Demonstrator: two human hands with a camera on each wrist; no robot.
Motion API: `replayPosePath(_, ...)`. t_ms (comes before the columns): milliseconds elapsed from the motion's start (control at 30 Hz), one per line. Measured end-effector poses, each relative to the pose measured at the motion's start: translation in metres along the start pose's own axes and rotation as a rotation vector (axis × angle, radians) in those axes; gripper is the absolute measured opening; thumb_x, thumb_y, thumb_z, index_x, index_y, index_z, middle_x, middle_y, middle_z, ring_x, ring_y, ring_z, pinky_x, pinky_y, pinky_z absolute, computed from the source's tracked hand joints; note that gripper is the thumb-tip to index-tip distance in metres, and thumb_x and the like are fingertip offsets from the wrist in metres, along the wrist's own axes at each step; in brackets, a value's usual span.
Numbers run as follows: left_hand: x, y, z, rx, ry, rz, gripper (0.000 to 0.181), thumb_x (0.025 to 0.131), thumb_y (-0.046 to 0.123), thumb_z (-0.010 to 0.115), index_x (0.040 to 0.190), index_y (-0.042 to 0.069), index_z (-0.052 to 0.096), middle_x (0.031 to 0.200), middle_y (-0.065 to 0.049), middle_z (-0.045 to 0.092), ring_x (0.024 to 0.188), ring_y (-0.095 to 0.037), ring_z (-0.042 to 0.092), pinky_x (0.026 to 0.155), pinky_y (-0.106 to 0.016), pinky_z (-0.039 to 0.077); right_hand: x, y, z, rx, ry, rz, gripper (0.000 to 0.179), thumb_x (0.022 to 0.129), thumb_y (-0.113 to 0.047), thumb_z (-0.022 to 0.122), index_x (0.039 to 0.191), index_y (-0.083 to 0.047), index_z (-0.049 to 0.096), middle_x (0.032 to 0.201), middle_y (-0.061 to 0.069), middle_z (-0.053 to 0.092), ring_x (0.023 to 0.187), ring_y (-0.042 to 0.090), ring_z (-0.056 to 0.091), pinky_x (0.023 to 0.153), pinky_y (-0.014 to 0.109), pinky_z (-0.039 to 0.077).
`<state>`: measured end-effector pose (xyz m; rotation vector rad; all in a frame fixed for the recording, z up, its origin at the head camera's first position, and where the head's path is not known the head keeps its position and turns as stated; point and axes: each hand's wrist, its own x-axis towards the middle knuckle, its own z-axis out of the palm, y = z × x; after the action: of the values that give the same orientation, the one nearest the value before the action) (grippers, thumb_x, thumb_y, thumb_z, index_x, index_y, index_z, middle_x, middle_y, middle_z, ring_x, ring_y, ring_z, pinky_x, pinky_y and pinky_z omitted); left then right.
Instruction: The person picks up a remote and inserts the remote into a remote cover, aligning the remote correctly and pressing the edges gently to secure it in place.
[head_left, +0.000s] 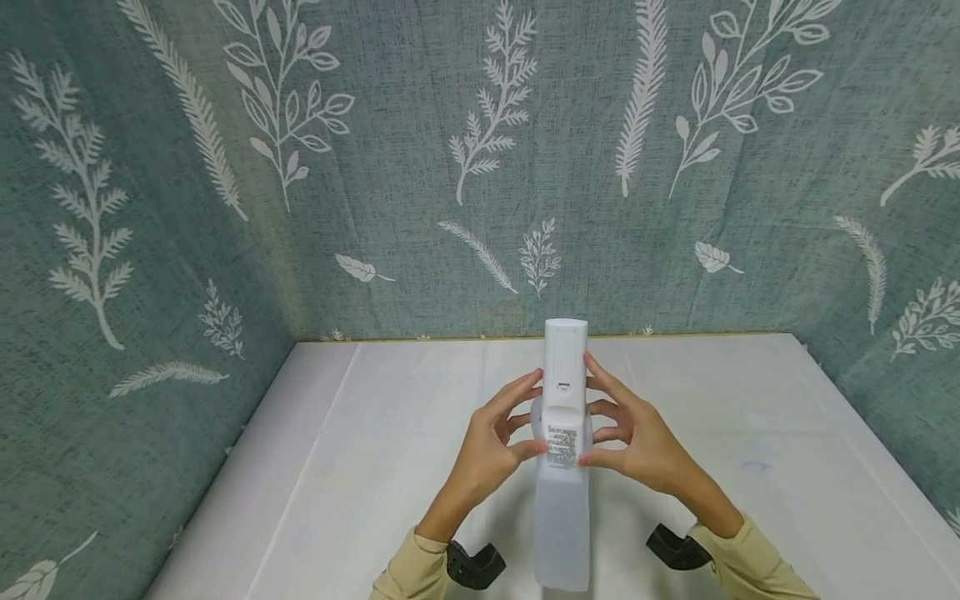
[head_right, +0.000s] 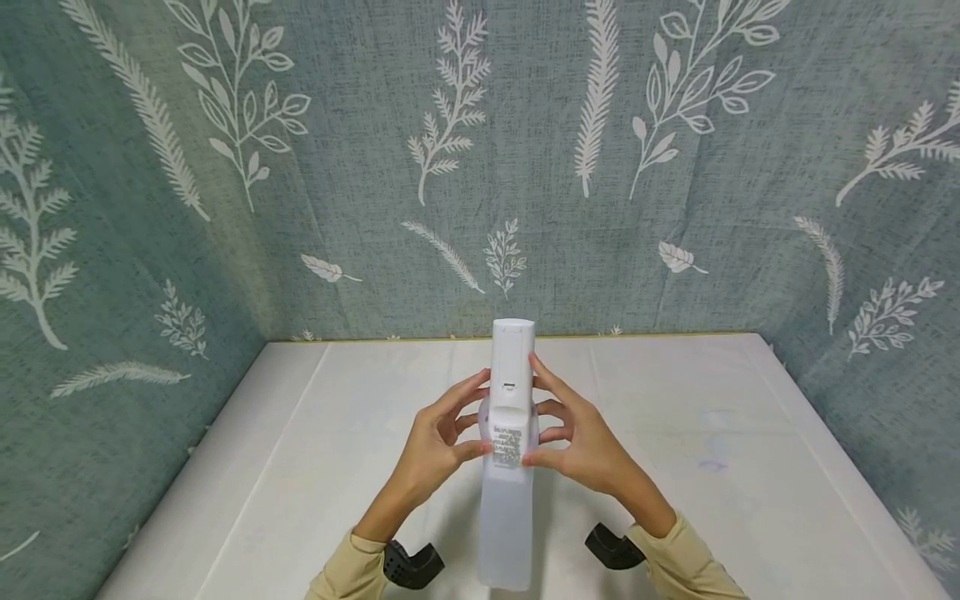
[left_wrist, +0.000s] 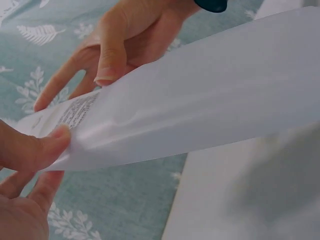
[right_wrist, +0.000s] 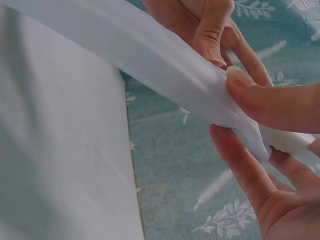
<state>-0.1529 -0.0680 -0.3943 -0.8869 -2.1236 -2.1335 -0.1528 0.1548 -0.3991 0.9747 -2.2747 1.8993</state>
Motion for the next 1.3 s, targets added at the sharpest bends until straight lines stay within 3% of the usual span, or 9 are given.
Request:
replayPosePath(267, -0.002, 0.022, 0.003, 0.028, -0.014, -0.016, 0.075, 0.071, -0.024, 0.067, 0.139, -0.005, 0.041, 0.144, -0.018, 0.039, 0.126, -0.033, 0.043, 0.099, -0.041, 0.044, -0.002, 0.001, 0.0, 0.015, -0.005, 0.01, 0.108, 0.068, 0.006, 0.08, 0.153, -0.018, 0.017, 0.141, 0.02, 0.034, 0.105, 0.017, 0.059, 0.074, 0.037, 0.057)
replayPosePath(1300, -0.004, 0.024, 0.003, 0.02, 0.015, -0.03, 0.072, 0.07, -0.023, 0.068, 0.136, -0.006, 0.045, 0.141, -0.017, 0.042, 0.127, -0.03, 0.043, 0.099, -0.041, 0.044, -0.003, 0.001, 0.001, 0.031, -0.005, -0.016, 0.105, 0.068, 0.007, 0.08, 0.152, -0.013, 0.02, 0.138, 0.023, 0.036, 0.107, 0.013, 0.058, 0.074, 0.037, 0.057)
